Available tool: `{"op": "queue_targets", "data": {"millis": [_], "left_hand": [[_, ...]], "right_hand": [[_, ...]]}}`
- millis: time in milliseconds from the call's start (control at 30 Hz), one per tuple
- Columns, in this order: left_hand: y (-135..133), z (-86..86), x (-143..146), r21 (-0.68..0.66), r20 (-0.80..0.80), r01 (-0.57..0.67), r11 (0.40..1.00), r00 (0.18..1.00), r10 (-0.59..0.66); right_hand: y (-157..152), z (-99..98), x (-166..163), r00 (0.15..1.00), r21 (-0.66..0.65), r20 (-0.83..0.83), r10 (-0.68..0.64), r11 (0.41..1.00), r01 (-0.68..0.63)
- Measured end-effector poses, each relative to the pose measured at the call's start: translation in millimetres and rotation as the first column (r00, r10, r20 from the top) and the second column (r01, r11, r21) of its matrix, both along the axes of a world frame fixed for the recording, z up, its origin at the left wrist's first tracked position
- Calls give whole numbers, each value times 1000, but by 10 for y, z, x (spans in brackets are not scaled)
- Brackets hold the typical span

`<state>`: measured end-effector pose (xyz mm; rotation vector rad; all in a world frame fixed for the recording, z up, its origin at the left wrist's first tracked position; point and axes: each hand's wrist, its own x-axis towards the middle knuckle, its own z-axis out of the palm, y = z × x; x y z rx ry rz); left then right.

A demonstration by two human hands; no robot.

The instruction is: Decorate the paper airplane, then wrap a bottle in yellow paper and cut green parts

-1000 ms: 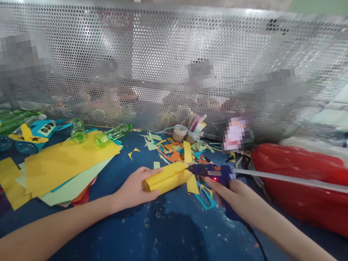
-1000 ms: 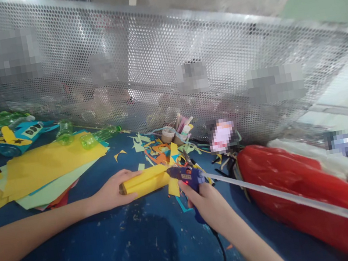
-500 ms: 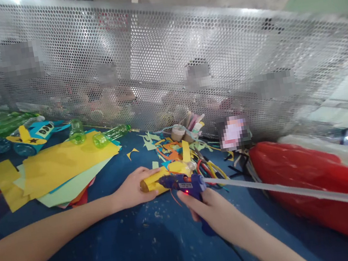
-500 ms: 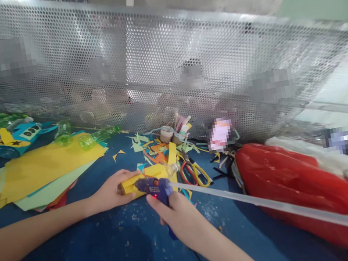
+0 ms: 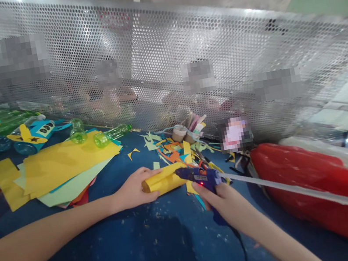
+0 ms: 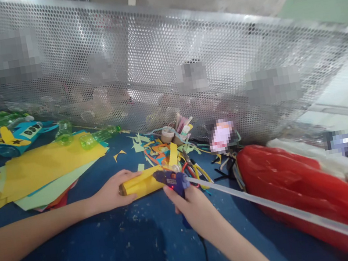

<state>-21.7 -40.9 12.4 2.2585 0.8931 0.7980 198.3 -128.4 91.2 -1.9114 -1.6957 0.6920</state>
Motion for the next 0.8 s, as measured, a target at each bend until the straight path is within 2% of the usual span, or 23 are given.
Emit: {"op": "queue_targets", "data": {"millis": [167, 333, 500, 800], "left_hand": [[7, 2, -8, -2, -8, 12, 1000, 1000, -12], [15, -7, -7, -3, -6, 14, 1000, 1000, -14], [20, -19, -3, -15, -23, -2, 1000, 1000, 2], [38, -62, -9, 46, 53, 55, 997, 997, -58]], "right_hand": [[54, -7, 177, 998, -2, 49, -49, 999, 49], [81, -37, 230, 998, -9, 43, -41, 999, 41], [51, -11, 74, 999, -34, 32, -13, 999, 14], [-57, -13, -295, 982, -87, -142, 121, 987, -134]]}}
